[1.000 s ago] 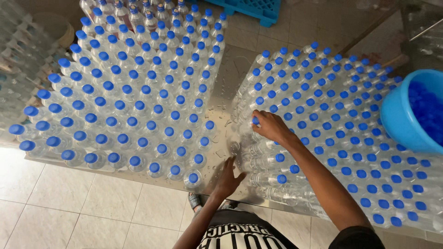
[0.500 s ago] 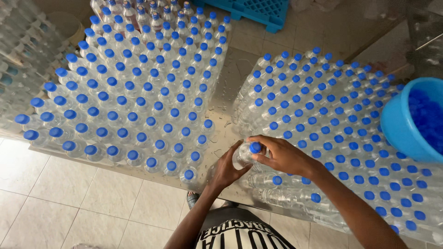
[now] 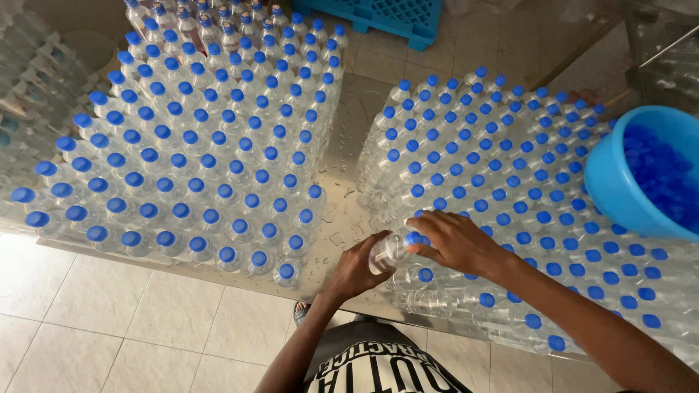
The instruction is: The person repeatedly picks up blue bottle caps from a blue bucket and screws them onto empty plastic water bottles arranged on a metal table. The person handles the bottles and caps by hand, working through the rows of bottles.
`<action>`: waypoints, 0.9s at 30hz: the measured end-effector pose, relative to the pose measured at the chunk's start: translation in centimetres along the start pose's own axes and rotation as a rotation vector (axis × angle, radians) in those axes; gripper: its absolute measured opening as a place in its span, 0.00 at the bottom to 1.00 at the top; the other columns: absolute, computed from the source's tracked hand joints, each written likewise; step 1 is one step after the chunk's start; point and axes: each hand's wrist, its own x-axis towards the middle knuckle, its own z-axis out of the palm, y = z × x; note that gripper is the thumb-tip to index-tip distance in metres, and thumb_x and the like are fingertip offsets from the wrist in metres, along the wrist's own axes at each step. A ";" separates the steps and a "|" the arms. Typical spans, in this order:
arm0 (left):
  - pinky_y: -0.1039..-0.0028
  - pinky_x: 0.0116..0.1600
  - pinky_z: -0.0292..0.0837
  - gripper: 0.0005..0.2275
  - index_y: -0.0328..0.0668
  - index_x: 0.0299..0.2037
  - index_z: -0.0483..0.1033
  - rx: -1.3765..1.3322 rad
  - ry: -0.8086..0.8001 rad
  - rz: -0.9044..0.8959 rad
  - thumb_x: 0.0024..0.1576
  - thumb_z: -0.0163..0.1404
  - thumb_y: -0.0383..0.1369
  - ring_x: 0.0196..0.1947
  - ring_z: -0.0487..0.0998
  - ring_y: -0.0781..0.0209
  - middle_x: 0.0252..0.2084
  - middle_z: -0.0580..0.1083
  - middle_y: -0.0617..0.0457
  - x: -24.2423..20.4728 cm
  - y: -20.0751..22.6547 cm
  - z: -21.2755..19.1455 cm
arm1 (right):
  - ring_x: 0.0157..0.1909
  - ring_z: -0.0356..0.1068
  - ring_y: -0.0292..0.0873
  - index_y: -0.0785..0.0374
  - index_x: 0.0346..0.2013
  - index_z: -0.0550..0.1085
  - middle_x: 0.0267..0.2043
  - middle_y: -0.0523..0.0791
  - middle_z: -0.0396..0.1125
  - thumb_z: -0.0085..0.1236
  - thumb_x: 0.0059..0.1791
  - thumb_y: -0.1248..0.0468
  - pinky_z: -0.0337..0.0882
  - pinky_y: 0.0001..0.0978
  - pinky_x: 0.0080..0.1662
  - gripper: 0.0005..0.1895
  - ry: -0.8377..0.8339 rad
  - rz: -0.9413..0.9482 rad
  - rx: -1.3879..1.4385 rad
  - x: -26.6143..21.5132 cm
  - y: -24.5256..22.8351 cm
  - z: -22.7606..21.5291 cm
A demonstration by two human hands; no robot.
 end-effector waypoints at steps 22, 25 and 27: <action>0.64 0.51 0.85 0.20 0.35 0.54 0.77 -1.062 -1.167 -0.032 0.55 0.69 0.32 0.44 0.86 0.53 0.45 0.82 0.45 -0.6 0.5 -4.7 | 0.23 0.64 0.45 0.56 0.28 0.68 0.25 0.45 0.64 0.29 0.64 0.45 0.64 0.37 0.27 0.29 0.511 -0.967 -0.334 -0.2 -0.8 2.8; 0.64 0.46 0.84 0.14 0.33 0.49 0.76 -1.121 -1.070 -0.038 0.55 0.61 0.27 0.38 0.84 0.53 0.40 0.80 0.44 -1.1 0.6 -5.0 | 0.16 0.58 0.40 0.55 0.21 0.64 0.17 0.41 0.57 0.30 0.63 0.47 0.59 0.38 0.24 0.30 0.347 -0.591 0.032 0.5 0.4 6.4; 0.67 0.43 0.82 0.11 0.35 0.44 0.77 -1.055 -0.931 -0.017 0.51 0.56 0.21 0.35 0.83 0.56 0.36 0.80 0.48 -1.5 2.4 -5.7 | 0.13 0.54 0.37 0.54 0.16 0.61 0.12 0.39 0.51 0.31 0.63 0.48 0.57 0.37 0.24 0.32 0.221 -0.306 0.223 1.3 0.6 7.6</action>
